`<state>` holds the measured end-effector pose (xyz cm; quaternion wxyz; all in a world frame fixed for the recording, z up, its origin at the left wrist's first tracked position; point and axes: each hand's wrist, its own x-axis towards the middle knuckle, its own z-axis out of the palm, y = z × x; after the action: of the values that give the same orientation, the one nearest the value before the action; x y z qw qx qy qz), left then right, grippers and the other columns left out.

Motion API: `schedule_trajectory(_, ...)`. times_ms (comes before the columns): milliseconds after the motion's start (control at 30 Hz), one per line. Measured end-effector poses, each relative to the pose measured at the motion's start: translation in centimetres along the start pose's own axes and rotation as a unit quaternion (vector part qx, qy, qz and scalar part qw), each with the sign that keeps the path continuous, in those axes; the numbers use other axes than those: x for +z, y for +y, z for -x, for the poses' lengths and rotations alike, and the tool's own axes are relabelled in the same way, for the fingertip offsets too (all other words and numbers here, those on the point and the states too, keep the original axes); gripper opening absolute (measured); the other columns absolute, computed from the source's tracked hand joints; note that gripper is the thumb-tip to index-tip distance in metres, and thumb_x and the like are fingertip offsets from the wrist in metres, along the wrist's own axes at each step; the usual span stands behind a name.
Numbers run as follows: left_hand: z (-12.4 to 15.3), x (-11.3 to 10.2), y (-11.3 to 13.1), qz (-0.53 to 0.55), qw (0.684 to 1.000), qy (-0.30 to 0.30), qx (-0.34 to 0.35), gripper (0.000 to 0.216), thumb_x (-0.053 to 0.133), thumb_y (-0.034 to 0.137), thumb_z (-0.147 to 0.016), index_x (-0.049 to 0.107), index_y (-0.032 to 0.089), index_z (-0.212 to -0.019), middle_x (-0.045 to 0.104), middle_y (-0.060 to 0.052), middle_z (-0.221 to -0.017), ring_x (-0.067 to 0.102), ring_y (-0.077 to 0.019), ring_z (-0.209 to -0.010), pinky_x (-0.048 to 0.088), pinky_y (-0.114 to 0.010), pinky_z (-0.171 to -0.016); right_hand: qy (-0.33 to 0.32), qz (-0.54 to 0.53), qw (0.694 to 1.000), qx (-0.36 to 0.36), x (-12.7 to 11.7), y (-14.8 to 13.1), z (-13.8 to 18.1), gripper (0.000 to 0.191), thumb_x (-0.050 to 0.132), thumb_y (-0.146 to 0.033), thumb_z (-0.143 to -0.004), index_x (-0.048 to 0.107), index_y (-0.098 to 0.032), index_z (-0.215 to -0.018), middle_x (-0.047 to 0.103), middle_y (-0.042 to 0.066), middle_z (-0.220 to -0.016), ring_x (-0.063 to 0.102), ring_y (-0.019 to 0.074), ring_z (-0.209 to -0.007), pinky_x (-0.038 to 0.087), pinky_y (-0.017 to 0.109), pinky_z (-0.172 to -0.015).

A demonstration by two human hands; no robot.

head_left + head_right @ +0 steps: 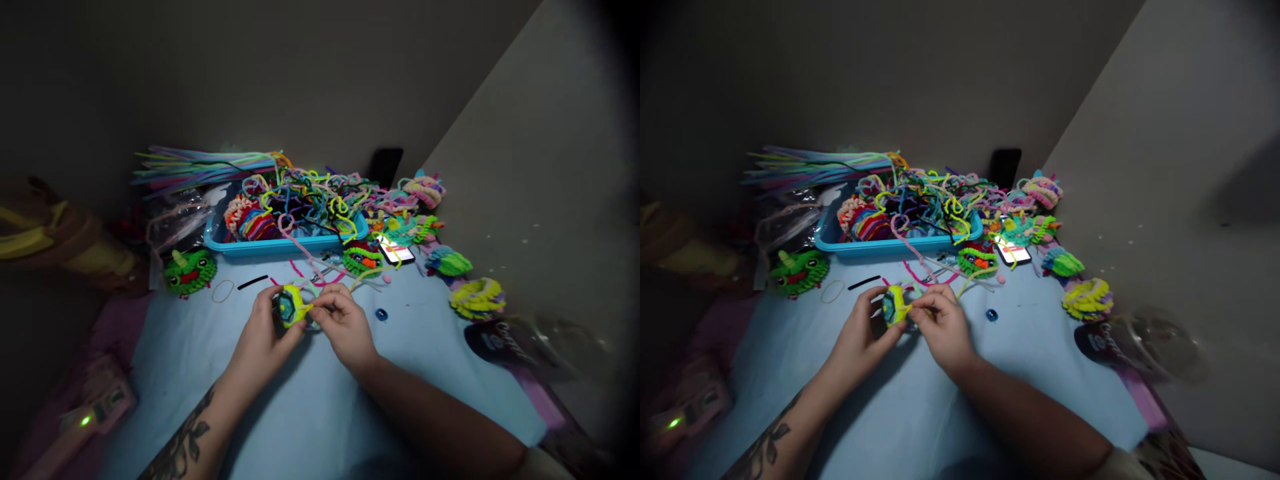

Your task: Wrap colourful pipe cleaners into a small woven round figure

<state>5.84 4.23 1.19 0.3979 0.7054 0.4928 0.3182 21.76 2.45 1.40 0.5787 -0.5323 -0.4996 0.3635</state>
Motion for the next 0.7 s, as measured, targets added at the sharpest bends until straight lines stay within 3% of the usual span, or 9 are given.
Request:
schedule_trajectory(100,0.0,-0.1,0.2,-0.023,0.999,0.010,0.035,0.058,0.063,0.035,-0.083,0.034,0.018,-0.130,0.049,-0.017,-0.129,0.051,-0.0261,-0.121,0.047,-0.044,-0.096,-0.008,0.030,0.999,-0.011,0.0,-0.1,0.1,0.004,0.061,-0.019,-0.079,0.063,-0.021,-0.077,0.050,0.003,-0.092,0.056,0.0144,-0.080,0.049,0.025,-0.064)
schedule_trajectory(200,0.1,-0.4,0.9,-0.073,0.990,0.068,0.098,0.047,0.064,0.033,-0.082,0.044,0.021,-0.123,0.047,-0.014,-0.131,0.046,-0.0266,-0.125,0.046,-0.043,-0.097,-0.012,0.067,0.997,-0.032,-0.2,-0.3,0.2,0.005,0.058,-0.017,-0.081,0.060,-0.021,-0.078,0.049,0.004,-0.095,0.056,0.0145,-0.081,0.049,0.026,-0.067)
schedule_trajectory(333,0.3,-1.0,1.9,-0.114,0.974,0.118,0.158,0.017,0.059,0.026,-0.086,0.062,0.023,-0.102,0.060,-0.007,-0.102,0.059,-0.0202,-0.098,0.050,-0.035,-0.085,-0.014,0.091,0.995,-0.050,-0.3,-0.2,0.3,0.005,0.056,-0.018,-0.083,0.059,-0.021,-0.080,0.048,0.004,-0.095,0.055,0.0151,-0.082,0.049,0.027,-0.068)
schedule_trajectory(433,0.3,-1.0,2.0,-0.127,0.972,0.116,0.161,0.011,0.057,0.025,-0.087,0.066,0.022,-0.093,0.061,-0.005,-0.087,0.059,-0.0179,-0.084,0.049,-0.031,-0.075,-0.023,0.091,0.994,-0.057,-0.2,-0.1,0.4,0.005,0.054,-0.019,-0.084,0.057,-0.022,-0.081,0.049,0.004,-0.095,0.055,0.0150,-0.082,0.049,0.027,-0.068)
schedule_trajectory(700,0.4,-0.6,1.8,-0.097,0.979,0.083,0.161,0.010,0.053,0.019,-0.089,0.063,0.020,-0.089,0.061,-0.005,-0.084,0.058,-0.0170,-0.083,0.048,-0.030,-0.075,-0.036,0.092,0.992,-0.073,-0.2,-0.3,0.6,0.007,0.057,-0.017,-0.083,0.061,-0.022,-0.080,0.053,0.004,-0.093,0.058,0.0153,-0.083,0.050,0.026,-0.068)
